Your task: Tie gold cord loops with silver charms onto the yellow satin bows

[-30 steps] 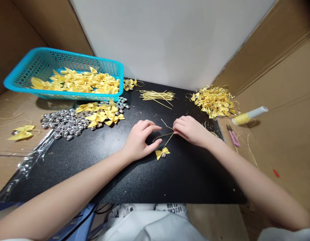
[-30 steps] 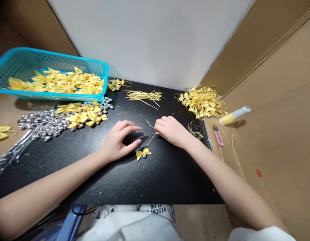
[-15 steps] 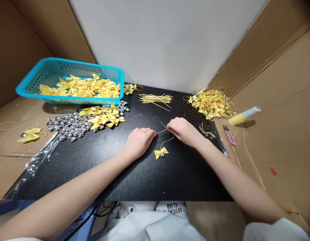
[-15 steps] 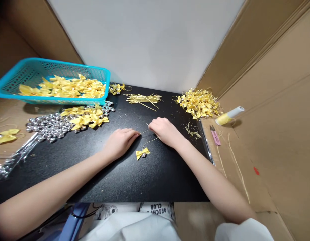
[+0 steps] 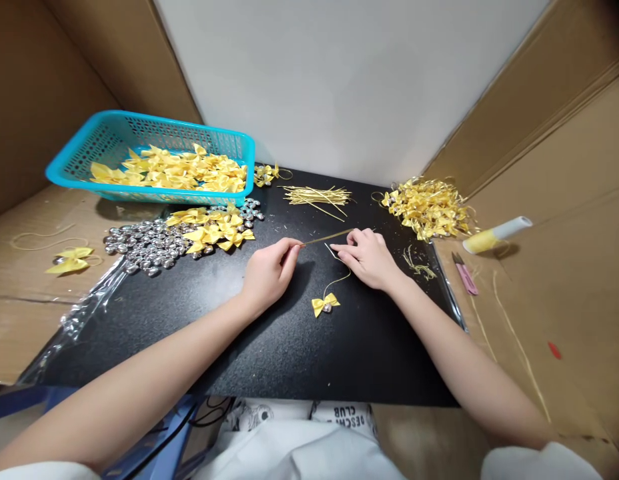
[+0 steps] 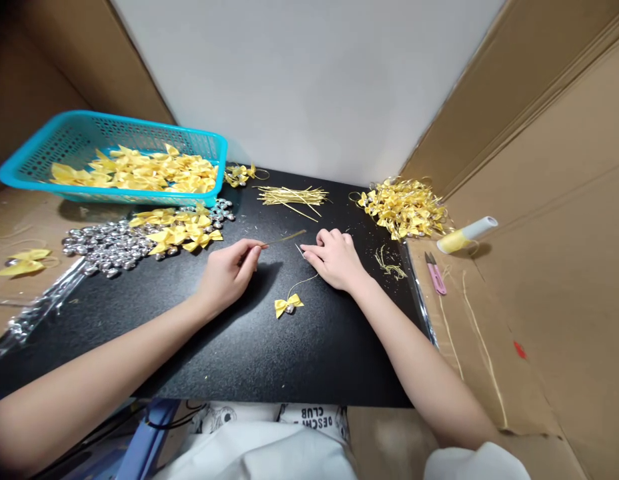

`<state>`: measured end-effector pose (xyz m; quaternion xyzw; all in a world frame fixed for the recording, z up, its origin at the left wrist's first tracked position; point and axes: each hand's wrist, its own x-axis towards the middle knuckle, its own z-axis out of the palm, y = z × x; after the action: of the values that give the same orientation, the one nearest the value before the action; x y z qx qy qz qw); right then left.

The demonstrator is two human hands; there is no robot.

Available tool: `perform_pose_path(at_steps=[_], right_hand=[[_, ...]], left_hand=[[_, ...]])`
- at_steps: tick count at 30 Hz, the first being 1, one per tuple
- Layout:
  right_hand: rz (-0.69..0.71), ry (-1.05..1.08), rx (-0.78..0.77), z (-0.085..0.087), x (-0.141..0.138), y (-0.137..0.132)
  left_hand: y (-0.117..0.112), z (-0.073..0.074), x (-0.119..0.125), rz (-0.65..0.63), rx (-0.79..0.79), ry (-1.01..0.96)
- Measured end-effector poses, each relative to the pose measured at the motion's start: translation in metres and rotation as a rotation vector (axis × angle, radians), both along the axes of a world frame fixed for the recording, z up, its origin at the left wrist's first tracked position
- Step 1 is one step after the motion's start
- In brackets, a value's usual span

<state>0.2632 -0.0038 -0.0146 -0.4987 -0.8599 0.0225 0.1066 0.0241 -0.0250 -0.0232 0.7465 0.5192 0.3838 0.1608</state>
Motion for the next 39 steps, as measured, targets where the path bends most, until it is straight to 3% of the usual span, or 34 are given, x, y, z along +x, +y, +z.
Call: perform_pose_path(at_steps=[6,16,21,25,29,31,34,36,39], right_hand=[[0.111,0.007,-0.036,-0.002,0.002,0.001],[0.058,0.010,-0.031,-0.009,-0.009,0.032],[0.061,0.048,-0.027,-0.012,-0.012,0.034],[0.010,0.291,0.021,-0.007,-0.006,0.033],[-0.026,0.637,0.028,0.022,-0.002,0.023],[0.051,0.541,-0.053,0.039,-0.005,0.011],[0.093,0.139,-0.032,0.053,-0.017,-0.007],[0.062,-0.072,0.041,0.054,-0.025,-0.016],[0.016,-0.194,0.140,0.047,-0.031,-0.023]], left_hand=[[0.000,-0.002,0.001,-0.004,-0.042,-0.041],[0.003,-0.002,0.000,-0.010,0.075,0.012],[0.002,-0.002,0.000,-0.052,0.103,0.046],[0.001,-0.002,0.000,-0.075,0.144,0.158],[0.000,-0.001,0.000,-0.086,0.197,0.307],[-0.001,0.000,0.001,-0.085,0.216,0.354],[-0.002,0.000,0.002,-0.075,0.244,0.400],[-0.002,0.000,0.003,-0.068,0.252,0.418],[-0.003,0.000,0.003,-0.070,0.242,0.421]])
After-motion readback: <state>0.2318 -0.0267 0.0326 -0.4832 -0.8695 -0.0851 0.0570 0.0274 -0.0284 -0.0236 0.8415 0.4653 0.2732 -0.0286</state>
